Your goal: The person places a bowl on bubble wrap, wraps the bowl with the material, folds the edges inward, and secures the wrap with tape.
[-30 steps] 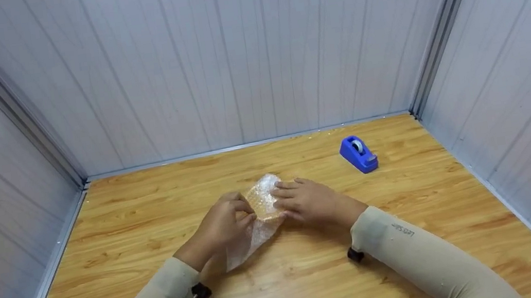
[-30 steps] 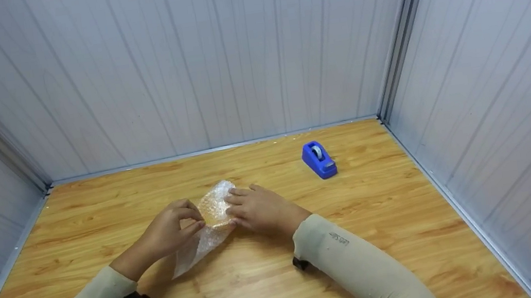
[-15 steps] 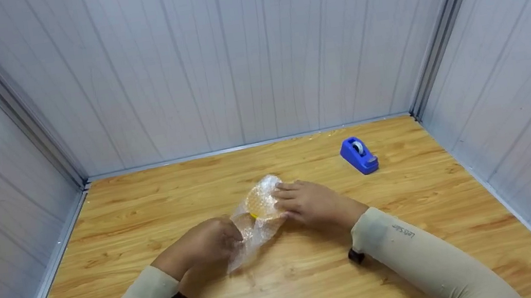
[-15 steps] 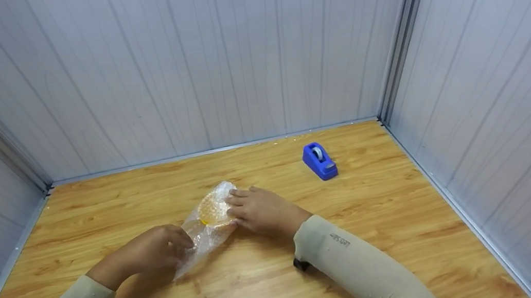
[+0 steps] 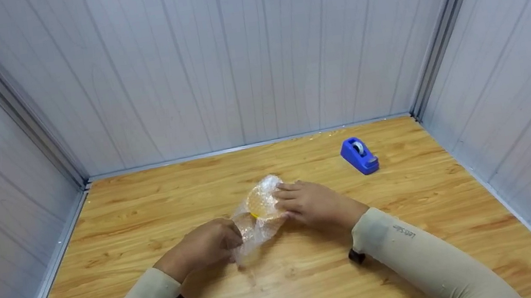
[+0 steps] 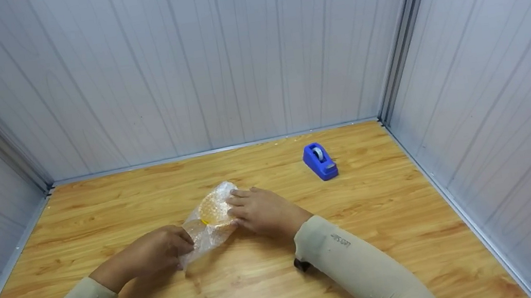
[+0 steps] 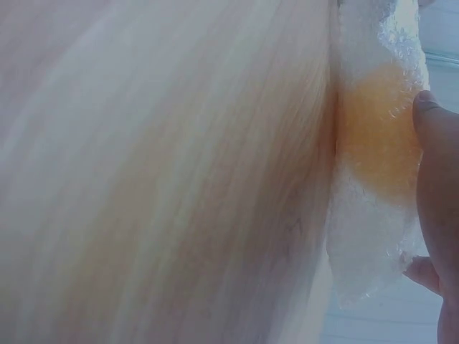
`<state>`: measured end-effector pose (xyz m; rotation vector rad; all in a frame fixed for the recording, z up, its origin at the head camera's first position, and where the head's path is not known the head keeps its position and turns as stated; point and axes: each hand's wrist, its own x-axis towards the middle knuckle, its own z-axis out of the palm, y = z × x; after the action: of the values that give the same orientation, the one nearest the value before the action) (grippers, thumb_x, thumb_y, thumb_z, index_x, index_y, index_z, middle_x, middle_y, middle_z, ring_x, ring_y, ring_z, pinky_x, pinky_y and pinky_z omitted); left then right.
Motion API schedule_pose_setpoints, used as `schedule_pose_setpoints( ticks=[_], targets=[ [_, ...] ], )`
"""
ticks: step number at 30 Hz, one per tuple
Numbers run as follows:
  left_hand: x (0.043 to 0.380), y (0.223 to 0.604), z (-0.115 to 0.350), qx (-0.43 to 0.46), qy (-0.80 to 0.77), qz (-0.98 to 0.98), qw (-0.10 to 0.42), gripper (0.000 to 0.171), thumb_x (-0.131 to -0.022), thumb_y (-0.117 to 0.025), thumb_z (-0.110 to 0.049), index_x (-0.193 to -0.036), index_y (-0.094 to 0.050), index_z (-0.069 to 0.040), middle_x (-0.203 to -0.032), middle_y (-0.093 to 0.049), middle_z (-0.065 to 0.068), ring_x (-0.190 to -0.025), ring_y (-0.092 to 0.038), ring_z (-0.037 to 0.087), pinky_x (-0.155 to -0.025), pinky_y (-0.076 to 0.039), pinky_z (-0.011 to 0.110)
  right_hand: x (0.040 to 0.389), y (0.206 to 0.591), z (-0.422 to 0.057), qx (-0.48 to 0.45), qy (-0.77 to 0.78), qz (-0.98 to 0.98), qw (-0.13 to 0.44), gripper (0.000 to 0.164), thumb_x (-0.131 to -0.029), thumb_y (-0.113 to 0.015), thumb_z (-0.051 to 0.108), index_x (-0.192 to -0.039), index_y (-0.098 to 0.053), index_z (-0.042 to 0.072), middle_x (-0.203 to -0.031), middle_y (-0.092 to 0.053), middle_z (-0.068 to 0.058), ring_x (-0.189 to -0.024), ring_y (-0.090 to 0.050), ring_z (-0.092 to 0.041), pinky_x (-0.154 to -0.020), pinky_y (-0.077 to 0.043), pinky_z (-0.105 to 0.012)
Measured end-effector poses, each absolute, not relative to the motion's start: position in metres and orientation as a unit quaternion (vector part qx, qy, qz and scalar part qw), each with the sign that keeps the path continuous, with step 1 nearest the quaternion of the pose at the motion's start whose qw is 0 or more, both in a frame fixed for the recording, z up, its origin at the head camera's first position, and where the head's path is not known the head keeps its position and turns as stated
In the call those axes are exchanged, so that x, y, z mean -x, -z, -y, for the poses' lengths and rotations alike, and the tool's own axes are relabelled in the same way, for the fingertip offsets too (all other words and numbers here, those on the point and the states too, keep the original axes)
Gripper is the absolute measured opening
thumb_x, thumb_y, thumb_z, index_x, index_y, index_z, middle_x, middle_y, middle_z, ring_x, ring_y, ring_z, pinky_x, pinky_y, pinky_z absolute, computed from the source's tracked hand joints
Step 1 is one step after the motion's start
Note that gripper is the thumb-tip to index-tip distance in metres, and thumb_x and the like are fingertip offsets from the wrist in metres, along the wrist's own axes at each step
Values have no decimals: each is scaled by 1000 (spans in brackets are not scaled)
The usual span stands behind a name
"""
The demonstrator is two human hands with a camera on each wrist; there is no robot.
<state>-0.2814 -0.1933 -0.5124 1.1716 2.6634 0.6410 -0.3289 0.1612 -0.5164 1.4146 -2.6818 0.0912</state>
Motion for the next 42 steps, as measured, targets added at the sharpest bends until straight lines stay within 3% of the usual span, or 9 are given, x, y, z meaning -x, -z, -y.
schedule_pose_setpoints(
  ticks=[2, 7, 13, 18, 22, 27, 34, 38, 42],
  targets=[
    [283, 515, 194, -394, -211, -892, 62, 26, -97, -84, 6, -116, -89, -9, -121, -84, 5, -114, -79, 27, -98, -68, 43, 329, 516, -161, -465, -30, 883, 52, 46, -121, -57, 34, -161, -65, 14, -176, -52, -7, -167, -46, -33, -133, -43, -60],
    [285, 516, 197, -359, -233, -903, 37, 33, -101, -68, 12, -116, -88, -10, -118, -85, 5, -118, -80, 30, -103, -67, 50, 330, 516, -162, -469, -31, 881, 57, 48, -121, -56, 37, -161, -65, 14, -176, -53, -7, -167, -47, -33, -132, -45, -60],
    [290, 509, 201, -300, -306, -902, 52, 27, -110, -70, 2, -116, -89, -17, -119, -80, -2, -125, -75, 30, -109, -63, 55, 331, 515, -162, -475, -39, 877, 60, 48, -121, -56, 38, -161, -65, 13, -175, -54, -9, -167, -47, -34, -131, -46, -60],
    [299, 504, 197, -251, -390, -883, 73, 16, -113, -72, -18, -115, -87, -23, -139, -73, 1, -139, -64, 33, -115, -55, 65, 332, 513, -164, -475, -47, 878, 45, 48, -121, -55, 37, -160, -65, 12, -176, -53, -10, -167, -46, -35, -133, -44, -58],
    [311, 504, 187, -246, -450, -856, 62, 18, -114, -70, -23, -111, -87, -16, -154, -70, 12, -146, -62, 41, -118, -53, 66, 332, 513, -165, -475, -42, 878, 45, 46, -121, -55, 36, -159, -67, 12, -176, -53, -11, -167, -47, -35, -134, -43, -56],
    [321, 508, 171, -248, -499, -827, 72, 22, -116, -67, -18, -111, -85, -5, -156, -69, 19, -146, -65, 44, -119, -57, 61, 332, 514, -163, -478, -42, 877, 27, 49, -122, -51, 40, -161, -65, 13, -178, -50, -10, -168, -44, -35, -136, -41, -54],
    [340, 509, 149, -220, -498, -838, 50, 23, -113, -72, -22, -105, -85, -5, -149, -75, 17, -146, -66, 42, -118, -59, 57, 334, 510, -159, -488, -35, 871, 47, 49, -121, -54, 39, -161, -65, 13, -175, -53, -10, -166, -47, -35, -134, -44, -52],
    [348, 508, 140, -192, -491, -849, 40, 22, -111, -75, -19, -100, -84, -2, -154, -71, 21, -151, -60, 47, -123, -54, 61, 334, 509, -157, -484, -27, 874, 42, 56, -121, -55, 38, -168, -55, 8, -175, -53, -13, -167, -47, -34, -135, -42, -50],
    [352, 509, 131, -160, -494, -853, 49, 22, -110, -76, -17, -99, -85, 0, -159, -67, 23, -155, -57, 47, -126, -51, 59, 334, 509, -156, -484, -22, 874, 42, 54, -121, -56, 36, -166, -57, 6, -174, -54, -14, -166, -47, -34, -136, -41, -49]
  ],
)
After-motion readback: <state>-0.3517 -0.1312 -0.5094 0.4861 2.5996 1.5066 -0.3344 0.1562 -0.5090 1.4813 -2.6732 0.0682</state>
